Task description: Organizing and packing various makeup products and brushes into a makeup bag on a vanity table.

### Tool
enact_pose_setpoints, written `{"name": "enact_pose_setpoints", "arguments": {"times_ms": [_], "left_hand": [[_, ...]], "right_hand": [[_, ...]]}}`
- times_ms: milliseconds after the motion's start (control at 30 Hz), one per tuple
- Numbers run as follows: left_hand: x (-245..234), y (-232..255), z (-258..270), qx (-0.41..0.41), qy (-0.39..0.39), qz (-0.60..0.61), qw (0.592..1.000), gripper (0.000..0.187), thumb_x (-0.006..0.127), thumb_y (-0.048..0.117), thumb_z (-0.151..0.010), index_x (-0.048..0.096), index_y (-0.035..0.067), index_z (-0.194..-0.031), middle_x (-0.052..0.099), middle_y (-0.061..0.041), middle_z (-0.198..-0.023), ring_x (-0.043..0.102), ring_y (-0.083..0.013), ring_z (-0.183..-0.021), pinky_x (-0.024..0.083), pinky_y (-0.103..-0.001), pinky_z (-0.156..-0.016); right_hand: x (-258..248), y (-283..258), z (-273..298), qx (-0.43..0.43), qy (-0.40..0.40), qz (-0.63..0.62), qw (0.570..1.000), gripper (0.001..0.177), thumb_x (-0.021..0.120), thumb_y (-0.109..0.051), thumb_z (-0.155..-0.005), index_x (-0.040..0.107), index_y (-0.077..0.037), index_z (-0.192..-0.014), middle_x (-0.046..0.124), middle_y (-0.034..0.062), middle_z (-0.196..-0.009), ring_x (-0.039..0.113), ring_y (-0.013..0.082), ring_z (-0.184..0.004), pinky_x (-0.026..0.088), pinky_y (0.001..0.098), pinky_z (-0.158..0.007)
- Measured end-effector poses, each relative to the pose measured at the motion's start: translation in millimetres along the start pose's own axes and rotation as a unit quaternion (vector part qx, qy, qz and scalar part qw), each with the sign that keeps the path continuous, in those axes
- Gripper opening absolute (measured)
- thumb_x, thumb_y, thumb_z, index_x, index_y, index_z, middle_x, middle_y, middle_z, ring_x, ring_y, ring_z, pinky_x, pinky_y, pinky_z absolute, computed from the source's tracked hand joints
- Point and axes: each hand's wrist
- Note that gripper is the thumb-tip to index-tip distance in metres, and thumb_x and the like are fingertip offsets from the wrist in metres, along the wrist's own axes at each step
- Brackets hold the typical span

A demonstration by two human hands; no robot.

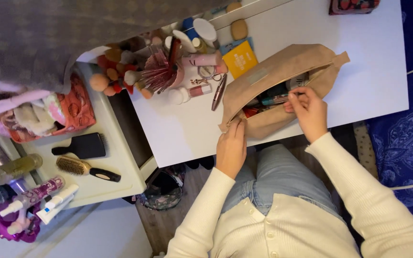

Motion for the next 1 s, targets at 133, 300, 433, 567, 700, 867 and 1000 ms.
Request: {"name": "enact_pose_setpoints", "arguments": {"times_ms": [133, 300, 433, 567, 700, 867, 1000], "left_hand": [[22.2, 5.3, -3.0, 0.002, 0.002, -0.078, 0.997, 0.053, 0.07, -0.008, -0.085, 0.057, 0.002, -0.135, 0.061, -0.014, -0.123, 0.072, -0.029, -0.087, 0.051, -0.038, -0.077], [37.0, -2.4, 2.5, -0.008, -0.023, -0.092, 0.995, 0.046, 0.071, -0.008, -0.081, 0.064, 0.007, -0.124, 0.063, -0.006, -0.109, 0.07, -0.025, -0.08, 0.045, -0.034, -0.073], [43.7, -6.9, 7.1, -0.009, -0.018, -0.104, 0.994, 0.042, 0.07, -0.006, -0.085, 0.066, 0.013, -0.121, 0.063, -0.001, -0.101, 0.068, -0.0181, -0.077, 0.042, -0.031, -0.071], [23.7, 4.6, 1.3, -0.019, 0.017, -0.071, 0.997, 0.029, 0.072, 0.002, -0.087, 0.069, 0.013, -0.114, 0.063, -0.001, -0.096, 0.066, -0.0203, -0.08, 0.044, -0.032, -0.071], [22.3, -3.4, -1.5, -0.112, 0.121, -0.05, 0.985, 0.022, 0.07, 0.02, -0.094, 0.064, 0.013, -0.114, 0.057, -0.005, -0.107, 0.059, -0.0271, -0.093, 0.043, -0.04, -0.077], [34.3, -37.2, -14.9, -0.308, 0.056, 0.098, 0.945, 0.058, 0.077, 0.039, -0.086, 0.053, 0.006, -0.127, 0.06, -0.017, -0.114, 0.06, -0.0412, -0.11, 0.047, -0.05, -0.09], [48.7, -57.4, -12.8, -0.364, 0.035, 0.154, 0.918, 0.031, 0.072, 0.038, -0.086, 0.064, 0.011, -0.074, 0.065, -0.009, -0.065, 0.07, -0.0325, -0.07, 0.053, -0.042, -0.065]], "right_hand": [[14.6, 18.0, -19.1, -0.003, -0.002, 0.01, 1.0, 0.019, 0.059, -0.011, -0.111, 0.06, 0.001, -0.126, 0.072, 0.0214, -0.094, 0.073, 0.0229, -0.085, 0.062, 0.0302, -0.078], [43.1, 49.3, -42.5, -0.018, 0.006, 0.275, 0.961, 0.034, 0.075, -0.03, -0.098, 0.068, 0.0, -0.113, 0.077, 0.018, -0.096, 0.073, 0.0372, -0.097, 0.059, 0.0507, -0.079], [61.1, 30.8, -50.9, 0.028, -0.029, 0.275, 0.961, 0.032, 0.075, -0.033, -0.094, 0.073, -0.004, -0.105, 0.078, 0.0123, -0.093, 0.075, 0.0309, -0.096, 0.06, 0.0453, -0.078], [77.2, 4.8, -50.1, 0.054, -0.06, 0.257, 0.963, 0.03, 0.072, -0.026, -0.092, 0.073, 0.004, -0.093, 0.075, 0.0178, -0.082, 0.074, 0.0378, -0.088, 0.059, 0.0473, -0.072], [81.9, 37.1, -67.3, 0.061, -0.065, 0.254, 0.963, 0.023, 0.07, -0.018, -0.086, 0.076, 0.004, -0.087, 0.072, 0.0187, -0.071, 0.075, 0.0385, -0.08, 0.057, 0.0464, -0.063], [79.0, 8.0, -59.4, 0.068, -0.068, 0.228, 0.969, 0.027, 0.069, -0.013, -0.086, 0.073, 0.009, -0.102, 0.074, 0.025, -0.086, 0.072, 0.0437, -0.094, 0.059, 0.0525, -0.072], [76.0, 3.7, -56.4, 0.092, -0.065, 0.221, 0.969, 0.025, 0.065, -0.007, -0.086, 0.073, 0.011, -0.103, 0.074, 0.0274, -0.093, 0.072, 0.0422, -0.097, 0.06, 0.0515, -0.076]]}}
Point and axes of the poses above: each hand's wrist, its own z-axis away from the middle knuckle, its own x-axis out of the palm, y = z × x
